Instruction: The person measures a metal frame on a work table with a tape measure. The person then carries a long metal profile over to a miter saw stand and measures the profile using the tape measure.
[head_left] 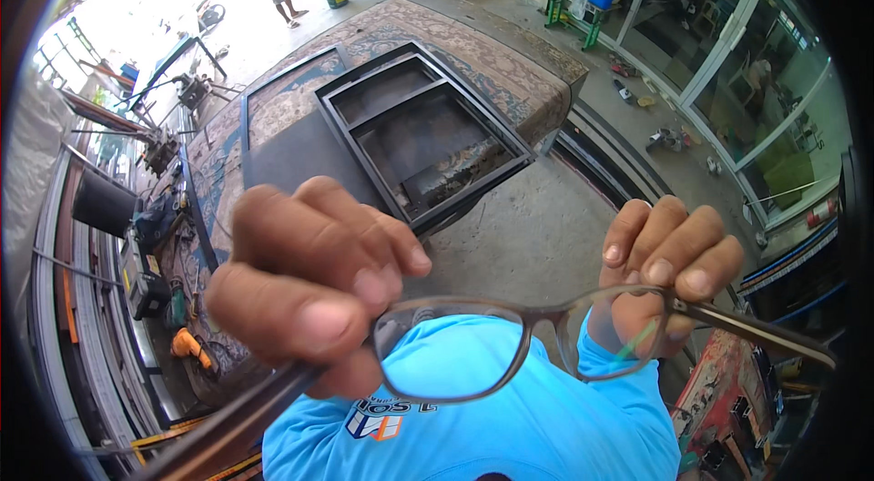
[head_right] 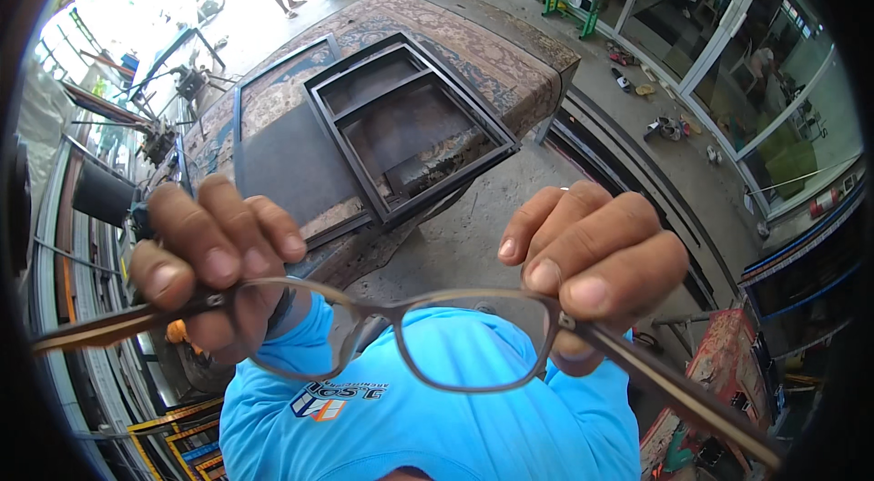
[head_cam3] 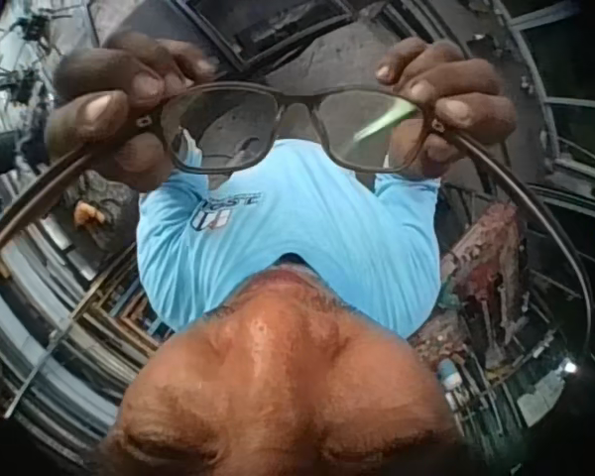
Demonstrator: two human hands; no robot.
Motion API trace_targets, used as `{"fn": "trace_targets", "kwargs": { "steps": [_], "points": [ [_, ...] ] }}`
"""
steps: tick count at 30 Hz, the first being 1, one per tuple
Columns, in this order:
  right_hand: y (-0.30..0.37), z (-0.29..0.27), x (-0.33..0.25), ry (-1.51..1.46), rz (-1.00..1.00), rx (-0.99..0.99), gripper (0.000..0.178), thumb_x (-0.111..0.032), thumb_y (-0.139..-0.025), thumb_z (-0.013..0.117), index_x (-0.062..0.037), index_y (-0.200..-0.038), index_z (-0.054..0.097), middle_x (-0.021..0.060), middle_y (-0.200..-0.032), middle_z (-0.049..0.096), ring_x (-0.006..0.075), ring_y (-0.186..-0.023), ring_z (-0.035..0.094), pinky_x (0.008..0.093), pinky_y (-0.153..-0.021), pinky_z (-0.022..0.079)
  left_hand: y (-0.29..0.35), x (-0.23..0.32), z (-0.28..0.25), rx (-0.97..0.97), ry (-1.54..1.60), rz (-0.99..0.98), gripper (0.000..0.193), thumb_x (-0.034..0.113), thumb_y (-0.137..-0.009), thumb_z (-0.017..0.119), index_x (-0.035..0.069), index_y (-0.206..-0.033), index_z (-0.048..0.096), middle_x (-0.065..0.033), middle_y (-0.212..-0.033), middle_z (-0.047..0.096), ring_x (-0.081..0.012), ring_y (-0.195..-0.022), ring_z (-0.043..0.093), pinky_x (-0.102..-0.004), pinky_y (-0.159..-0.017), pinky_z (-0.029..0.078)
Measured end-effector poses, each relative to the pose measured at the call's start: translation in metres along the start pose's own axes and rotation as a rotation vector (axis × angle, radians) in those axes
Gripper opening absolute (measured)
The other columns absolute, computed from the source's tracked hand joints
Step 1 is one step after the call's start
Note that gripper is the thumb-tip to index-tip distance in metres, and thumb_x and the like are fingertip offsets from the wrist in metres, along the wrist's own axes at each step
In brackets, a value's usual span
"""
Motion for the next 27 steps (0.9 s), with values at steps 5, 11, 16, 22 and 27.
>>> {"fn": "trace_targets", "kwargs": {
  "steps": [5,11,16,22,27],
  "points": [
    [-0.004,-0.001,-0.005,-0.003,-0.129,-0.035,0.034,-0.024,-0.088,0.079,-0.0087,-0.109,0.057,0.0093,-0.093,0.062,0.0143,-0.070,0.060,0.0329,-0.066,0.057,0.001,0.003,0.007,-0.018,0.011,0.100,0.034,0.026,-0.095,0.069,0.017,-0.127,0.062,-0.0050,-0.105,0.052,-0.0173,-0.094,0.057,-0.0365,-0.084,0.059],
    [0.018,-0.012,0.007,0.008,-0.027,0.034,0.027,-0.021,-0.089,0.077,-0.0080,-0.105,0.059,0.0089,-0.092,0.063,0.0146,-0.071,0.062,0.0338,-0.068,0.058,0.013,-0.017,0.007,0.150,-0.055,0.028,0.025,0.020,-0.092,0.074,0.007,-0.110,0.063,-0.0101,-0.096,0.056,-0.0177,-0.082,0.061,-0.0338,-0.074,0.061],
    [0.018,-0.010,-0.011,-0.001,-0.080,0.009,0.028,-0.020,-0.088,0.078,-0.0105,-0.106,0.059,0.0074,-0.096,0.060,0.0130,-0.068,0.059,0.0328,-0.068,0.056,0.013,-0.003,0.018,0.106,-0.036,0.161,0.027,0.018,-0.089,0.077,0.014,-0.112,0.063,-0.0091,-0.099,0.055,-0.0177,-0.084,0.056,-0.0359,-0.080,0.060],
    [0.003,-0.003,-0.039,0.088,-0.026,0.053,0.027,-0.027,-0.087,0.079,-0.0224,-0.109,0.065,-0.0053,-0.095,0.055,0.0071,-0.070,0.050,0.0269,-0.071,0.049,0.004,0.028,0.026,0.086,-0.093,0.078,0.028,0.028,-0.090,0.075,0.025,-0.117,0.069,0.0033,-0.107,0.057,-0.0136,-0.096,0.054,-0.0357,-0.088,0.053],
    [-0.002,-0.015,-0.055,0.098,-0.134,0.046,0.026,-0.033,-0.087,0.079,-0.0281,-0.111,0.069,-0.0118,-0.096,0.056,0.0043,-0.073,0.049,0.0243,-0.074,0.046,-0.007,0.056,0.008,0.056,-0.271,0.309,0.029,0.038,-0.090,0.074,0.029,-0.117,0.070,0.0092,-0.108,0.058,-0.0106,-0.097,0.051,-0.0332,-0.091,0.046]
  ]
}}
Point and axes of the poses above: each hand's wrist, its own y-axis away from the middle knuckle, its own z-axis out of the palm, x = y × z, the point moved 5 cm from there along -y, towards the middle knuckle
